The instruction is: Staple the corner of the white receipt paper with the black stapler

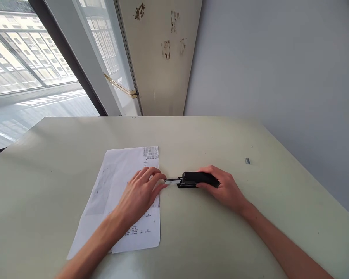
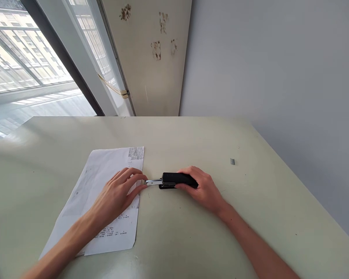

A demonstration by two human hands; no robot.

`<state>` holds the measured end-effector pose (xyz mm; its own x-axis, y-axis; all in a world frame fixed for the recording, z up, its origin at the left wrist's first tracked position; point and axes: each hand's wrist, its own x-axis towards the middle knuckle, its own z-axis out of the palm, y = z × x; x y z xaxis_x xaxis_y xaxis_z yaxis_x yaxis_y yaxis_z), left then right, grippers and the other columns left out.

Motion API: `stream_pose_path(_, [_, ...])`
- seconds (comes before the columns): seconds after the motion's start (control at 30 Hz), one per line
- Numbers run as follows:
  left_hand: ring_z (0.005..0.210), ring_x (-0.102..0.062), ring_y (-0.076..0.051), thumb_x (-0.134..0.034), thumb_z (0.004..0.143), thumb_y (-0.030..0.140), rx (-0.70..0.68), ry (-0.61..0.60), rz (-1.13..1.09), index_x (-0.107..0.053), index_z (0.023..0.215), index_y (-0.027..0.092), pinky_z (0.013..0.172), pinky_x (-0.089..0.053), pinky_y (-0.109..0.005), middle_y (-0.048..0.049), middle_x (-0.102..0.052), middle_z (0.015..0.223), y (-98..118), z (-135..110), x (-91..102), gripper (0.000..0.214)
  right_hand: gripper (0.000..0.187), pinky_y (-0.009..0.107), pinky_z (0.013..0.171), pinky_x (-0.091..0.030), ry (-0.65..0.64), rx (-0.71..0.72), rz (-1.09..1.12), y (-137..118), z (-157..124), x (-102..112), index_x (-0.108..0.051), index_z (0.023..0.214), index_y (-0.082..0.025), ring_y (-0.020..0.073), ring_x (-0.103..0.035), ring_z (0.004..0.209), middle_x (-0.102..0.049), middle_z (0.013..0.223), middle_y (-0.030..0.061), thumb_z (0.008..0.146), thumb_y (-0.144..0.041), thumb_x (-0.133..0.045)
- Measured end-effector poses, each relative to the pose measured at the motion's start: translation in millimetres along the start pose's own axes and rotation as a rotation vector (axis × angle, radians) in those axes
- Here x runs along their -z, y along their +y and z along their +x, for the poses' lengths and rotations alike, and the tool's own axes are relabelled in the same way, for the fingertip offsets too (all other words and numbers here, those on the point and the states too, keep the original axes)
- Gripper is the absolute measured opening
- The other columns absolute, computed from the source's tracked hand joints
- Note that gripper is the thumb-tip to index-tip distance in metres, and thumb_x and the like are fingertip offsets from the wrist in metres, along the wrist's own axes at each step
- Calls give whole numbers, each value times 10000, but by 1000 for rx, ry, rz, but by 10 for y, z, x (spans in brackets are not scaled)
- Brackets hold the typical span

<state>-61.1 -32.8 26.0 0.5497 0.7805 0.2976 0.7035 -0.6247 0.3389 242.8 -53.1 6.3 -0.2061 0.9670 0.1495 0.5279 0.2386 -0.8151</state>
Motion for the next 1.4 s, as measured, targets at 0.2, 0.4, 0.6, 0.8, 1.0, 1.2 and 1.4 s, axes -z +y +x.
stream_pose_path(0.2, [1249,-608,-312,-543,1063,518,10,-62,6,-607,1368,295,1010,-556,-503,-89,-652,1356,-352,-168,234,383,270,359,739,-549,11,14,-9,15,-8,-10,-699,1136,-321,239,-673,884,-754,1034,37,973,-535,-687])
stream_pose_path(0.4, [1228,-611,-297,-507,1080,507,20,-131,46,-699,1188,303,970,-562,-474,-60,-658,1329,-595,-317,359,300,234,318,696,-538,15,54,-6,34,-29,-17,-685,1154,-310,209,-663,856,-746,1037,23,982,-468,-704])
stream_pose_path(0.6, [1089,-676,-220,-453,1109,429,75,-118,-88,-645,1170,265,931,-567,-382,-46,-689,1241,-459,-315,340,260,209,313,697,-538,29,73,-27,24,-33,-25,-681,1141,-307,206,-665,844,-742,1019,19,982,-439,-710])
stream_pose_path(0.8, [918,-722,-187,-435,1104,446,167,-101,-232,-625,1161,262,807,-580,-324,-17,-743,1106,-202,-155,352,271,208,312,720,-546,49,99,-50,22,-24,-36,-679,1139,-306,196,-671,832,-746,1001,9,983,-440,-711])
stream_pose_path(1.0, [887,-721,-175,-455,1100,413,221,-89,-342,-638,1199,267,781,-556,-297,1,-763,1010,-74,24,233,254,214,318,726,-556,50,109,-61,30,-11,-35,-671,1150,-301,202,-695,857,-759,1034,19,990,-441,-699])
stream_pose_path(1.2, [876,-698,-170,-536,1067,427,311,-59,-421,-697,1208,305,663,-504,-252,19,-752,933,-21,56,156,246,203,326,734,-559,47,106,-49,21,-6,-29,-669,1133,-295,211,-700,861,-754,1010,23,991,-438,-694])
stream_pose_path(1.4, [810,-668,-165,-546,1066,424,278,-40,-385,-720,1177,310,697,-520,-271,18,-719,906,-6,25,95,236,220,336,740,-568,47,105,-66,26,-11,-24,-666,1135,-288,219,-703,871,-752,1017,36,997,-458,-679])
